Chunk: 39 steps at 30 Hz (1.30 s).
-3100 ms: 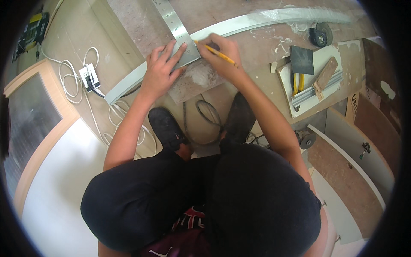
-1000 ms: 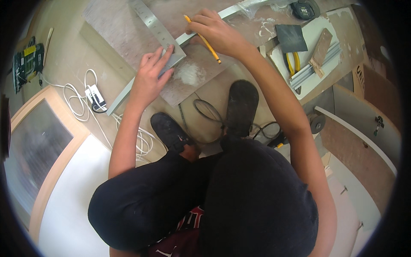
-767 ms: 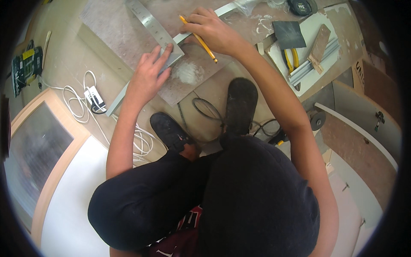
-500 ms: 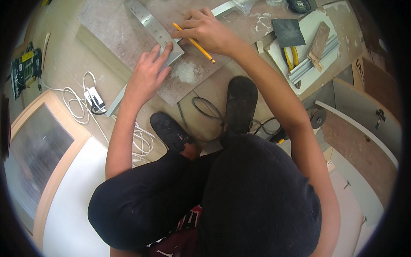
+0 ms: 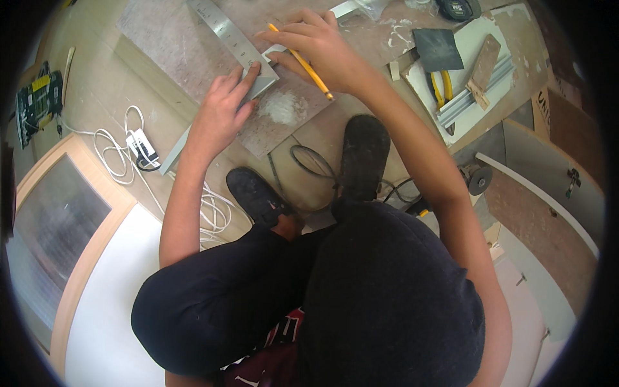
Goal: The person measures and marks a long metal strip using a tape measure, pencil, and square. They then use an angle grinder to cut the metal strip into smaller pieces. The person repeats the measuring, marking, and cutting process on another metal strip.
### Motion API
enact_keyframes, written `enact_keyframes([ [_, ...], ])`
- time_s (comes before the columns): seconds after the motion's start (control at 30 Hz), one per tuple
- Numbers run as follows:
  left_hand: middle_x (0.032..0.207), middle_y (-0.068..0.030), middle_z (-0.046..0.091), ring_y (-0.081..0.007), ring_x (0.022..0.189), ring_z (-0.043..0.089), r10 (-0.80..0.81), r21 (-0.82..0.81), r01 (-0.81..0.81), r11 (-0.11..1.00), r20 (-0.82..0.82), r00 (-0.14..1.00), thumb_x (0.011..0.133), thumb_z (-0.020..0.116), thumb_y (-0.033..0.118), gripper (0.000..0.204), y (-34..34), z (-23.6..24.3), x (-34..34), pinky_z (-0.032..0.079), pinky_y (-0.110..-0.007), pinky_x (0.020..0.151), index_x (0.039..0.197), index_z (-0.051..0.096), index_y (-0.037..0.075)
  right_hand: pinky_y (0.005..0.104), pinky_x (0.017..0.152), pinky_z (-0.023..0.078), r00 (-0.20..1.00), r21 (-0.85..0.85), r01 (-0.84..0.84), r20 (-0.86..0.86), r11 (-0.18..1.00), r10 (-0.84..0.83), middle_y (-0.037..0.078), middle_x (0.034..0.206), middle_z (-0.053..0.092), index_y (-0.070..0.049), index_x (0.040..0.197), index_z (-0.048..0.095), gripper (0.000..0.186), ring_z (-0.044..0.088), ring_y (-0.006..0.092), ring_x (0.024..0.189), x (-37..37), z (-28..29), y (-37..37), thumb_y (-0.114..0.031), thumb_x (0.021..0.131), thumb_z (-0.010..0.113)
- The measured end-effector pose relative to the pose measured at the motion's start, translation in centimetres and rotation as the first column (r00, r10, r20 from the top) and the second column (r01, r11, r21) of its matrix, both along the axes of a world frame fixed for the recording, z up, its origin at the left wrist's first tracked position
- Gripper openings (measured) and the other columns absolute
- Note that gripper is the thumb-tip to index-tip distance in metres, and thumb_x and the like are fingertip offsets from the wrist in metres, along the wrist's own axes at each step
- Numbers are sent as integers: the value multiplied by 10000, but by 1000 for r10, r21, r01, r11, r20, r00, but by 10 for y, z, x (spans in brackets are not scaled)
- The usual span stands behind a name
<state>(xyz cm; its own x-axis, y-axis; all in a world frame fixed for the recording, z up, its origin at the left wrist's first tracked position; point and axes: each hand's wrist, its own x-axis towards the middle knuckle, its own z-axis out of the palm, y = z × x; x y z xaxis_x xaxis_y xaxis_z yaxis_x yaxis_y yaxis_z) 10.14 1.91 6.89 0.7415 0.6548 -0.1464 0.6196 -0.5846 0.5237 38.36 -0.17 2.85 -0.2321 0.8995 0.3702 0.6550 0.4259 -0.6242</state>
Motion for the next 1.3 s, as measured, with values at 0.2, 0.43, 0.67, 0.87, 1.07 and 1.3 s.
enact_keyframes([
  [0.2,1492,-186,668,-371,1165,655,-22,69,20,997,27,999,946,848,115,803,1,-7,-2,608,-475,1072,1702,578,108,373,835,633,904,-477,34,-360,878,-230,88,1035,864,-13,1233,777,230,820,262,933,-24,14,-32,-172,1068,801],
  [0.43,1529,-201,661,-410,1233,646,20,14,-20,1000,16,1000,954,815,58,816,-1,-4,-6,563,-483,1119,1725,559,142,342,764,646,900,-397,70,-371,915,-230,120,988,863,-4,1141,781,206,830,201,840,-31,0,-36,-191,1063,818],
  [0.67,1526,-194,663,-404,1237,643,22,20,-23,1000,23,999,953,816,55,820,-4,-5,-13,564,-483,1118,1726,556,144,358,715,634,890,-359,82,-394,930,-230,129,929,845,-23,1115,792,231,822,232,766,-37,-8,-38,-237,1042,843],
  [0.87,1533,-195,663,-404,1238,644,27,30,-28,999,20,999,957,816,56,814,-5,-5,-15,565,-487,1123,1724,560,153,358,702,628,905,-365,75,-365,928,-217,122,910,840,-25,1106,805,220,809,214,742,-38,-7,-39,-229,1034,847],
  [1.07,1536,-198,661,-407,1242,645,31,29,-31,999,17,999,954,814,65,815,-4,-7,-16,570,-484,1128,1723,561,156,354,698,627,914,-372,68,-348,926,-207,116,914,842,-28,1093,810,221,808,229,739,-38,-7,-38,-240,1037,841],
  [1.3,1518,-170,671,-363,1211,670,5,89,-4,996,-10,1000,965,834,110,779,-2,-11,-21,621,-478,1086,1703,586,141,313,740,617,930,-405,92,-291,910,-224,87,949,857,4,1115,818,187,788,128,802,-47,-4,-19,-165,1037,841],
])
